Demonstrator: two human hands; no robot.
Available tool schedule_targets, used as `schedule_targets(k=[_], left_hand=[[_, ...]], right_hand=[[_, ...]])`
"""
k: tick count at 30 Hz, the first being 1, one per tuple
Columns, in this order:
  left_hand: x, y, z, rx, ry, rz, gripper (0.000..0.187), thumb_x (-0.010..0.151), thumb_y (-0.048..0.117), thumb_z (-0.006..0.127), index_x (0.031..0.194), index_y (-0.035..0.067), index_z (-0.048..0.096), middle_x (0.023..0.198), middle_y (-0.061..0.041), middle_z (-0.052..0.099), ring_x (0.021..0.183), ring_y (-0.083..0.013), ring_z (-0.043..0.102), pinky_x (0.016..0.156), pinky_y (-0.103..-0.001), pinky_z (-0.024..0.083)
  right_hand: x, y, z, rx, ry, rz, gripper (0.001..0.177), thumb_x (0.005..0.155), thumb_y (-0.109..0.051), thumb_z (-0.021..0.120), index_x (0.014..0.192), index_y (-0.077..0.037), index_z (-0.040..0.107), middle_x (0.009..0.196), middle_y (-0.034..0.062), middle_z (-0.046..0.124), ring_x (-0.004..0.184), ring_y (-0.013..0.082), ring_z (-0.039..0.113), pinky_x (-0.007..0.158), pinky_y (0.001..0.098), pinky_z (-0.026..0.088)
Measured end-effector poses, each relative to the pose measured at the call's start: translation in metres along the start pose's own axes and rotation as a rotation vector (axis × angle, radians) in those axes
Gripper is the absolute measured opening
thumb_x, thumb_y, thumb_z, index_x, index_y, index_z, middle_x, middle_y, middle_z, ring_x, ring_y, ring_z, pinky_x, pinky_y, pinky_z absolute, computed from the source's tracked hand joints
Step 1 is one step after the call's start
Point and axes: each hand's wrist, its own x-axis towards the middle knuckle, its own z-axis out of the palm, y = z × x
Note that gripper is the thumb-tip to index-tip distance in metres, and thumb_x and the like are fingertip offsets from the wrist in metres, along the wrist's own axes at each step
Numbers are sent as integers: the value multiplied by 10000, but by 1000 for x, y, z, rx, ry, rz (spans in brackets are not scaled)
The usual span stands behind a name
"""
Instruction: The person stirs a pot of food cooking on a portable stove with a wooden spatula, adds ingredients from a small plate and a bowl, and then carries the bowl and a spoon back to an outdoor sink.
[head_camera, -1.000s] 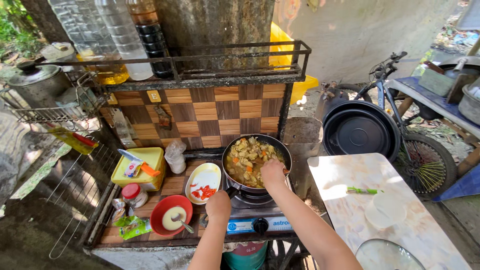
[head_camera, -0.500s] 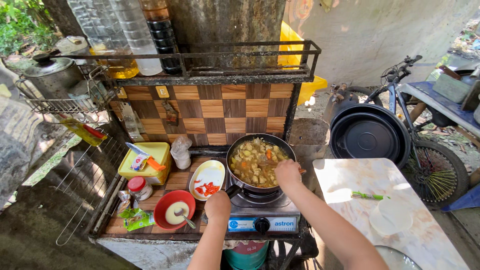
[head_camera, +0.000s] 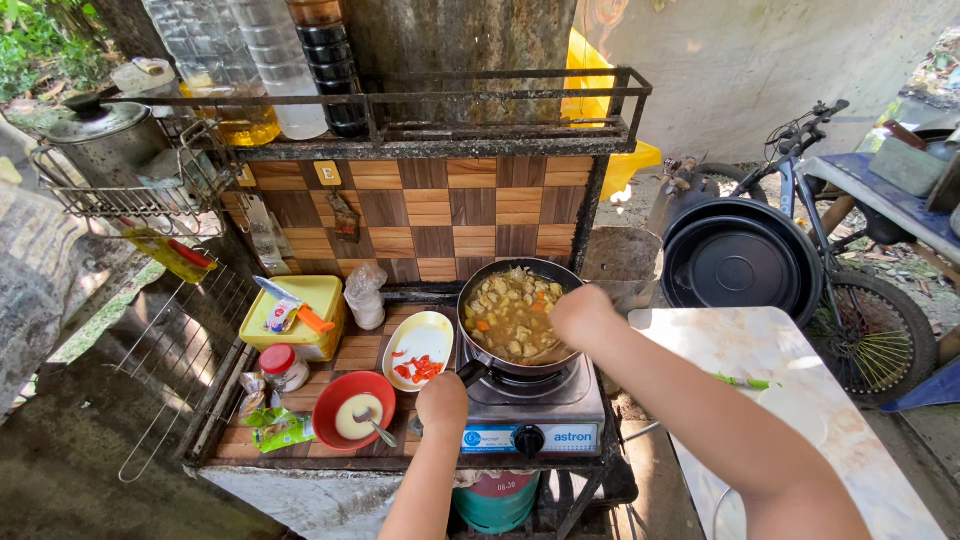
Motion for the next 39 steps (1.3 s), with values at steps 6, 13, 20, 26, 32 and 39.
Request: schedule_targets(k=[6, 13, 20, 26, 32, 39], left_hand=[[2, 0, 3, 6, 2, 17, 175, 940, 139, 583, 906, 81, 745, 875, -123, 771, 805, -269, 776, 674, -378, 628], [1, -1, 3, -13, -18, 11, 172, 938, 134, 588, 907, 87, 750, 877, -123, 768, 811, -270, 771, 677, -382, 626], [0, -3, 3, -46, -14, 13, 159, 931, 131, 589, 900, 79, 737, 869, -133, 765, 807, -280, 766, 681, -385, 622], [1, -4, 8, -33, -9, 5, 145, 936, 136, 586, 892, 84, 714, 857, -129, 759, 797, -280, 765, 673, -386, 623], [1, -4, 8, 10, -15, 2, 137, 939, 142, 587, 903, 103, 714, 872, -121, 759, 811, -266, 767, 693, -380, 625], [1, -4, 6, 21, -10, 9, 130, 924, 127, 591, 909, 119, 720, 886, -109, 759, 820, -270, 762, 694, -387, 621]], right_hand=[[13, -66, 39, 39, 114, 197, 202, 914, -117, 614, 1001, -99, 795, 987, 88, 787, 917, 308, 760, 618, 505, 546], [55, -45, 65, 71, 214, 377, 210, 899, -166, 619, 978, -102, 802, 978, 119, 776, 897, 338, 734, 616, 511, 523], [6, 45, 3, -3, 167, 338, 244, 973, -177, 578, 996, -130, 816, 964, 50, 807, 911, 252, 759, 963, 448, 428], [58, 75, 23, 61, 305, 426, 232, 941, -149, 579, 993, -140, 805, 1003, 73, 783, 933, 291, 751, 865, 522, 460], [141, 60, 35, 34, 292, 417, 266, 992, -133, 539, 965, -149, 803, 959, 73, 795, 892, 263, 741, 926, 495, 386], [153, 17, 5, -156, 313, 91, 243, 975, -128, 582, 848, -149, 788, 783, 32, 720, 833, 219, 688, 1021, 442, 326]])
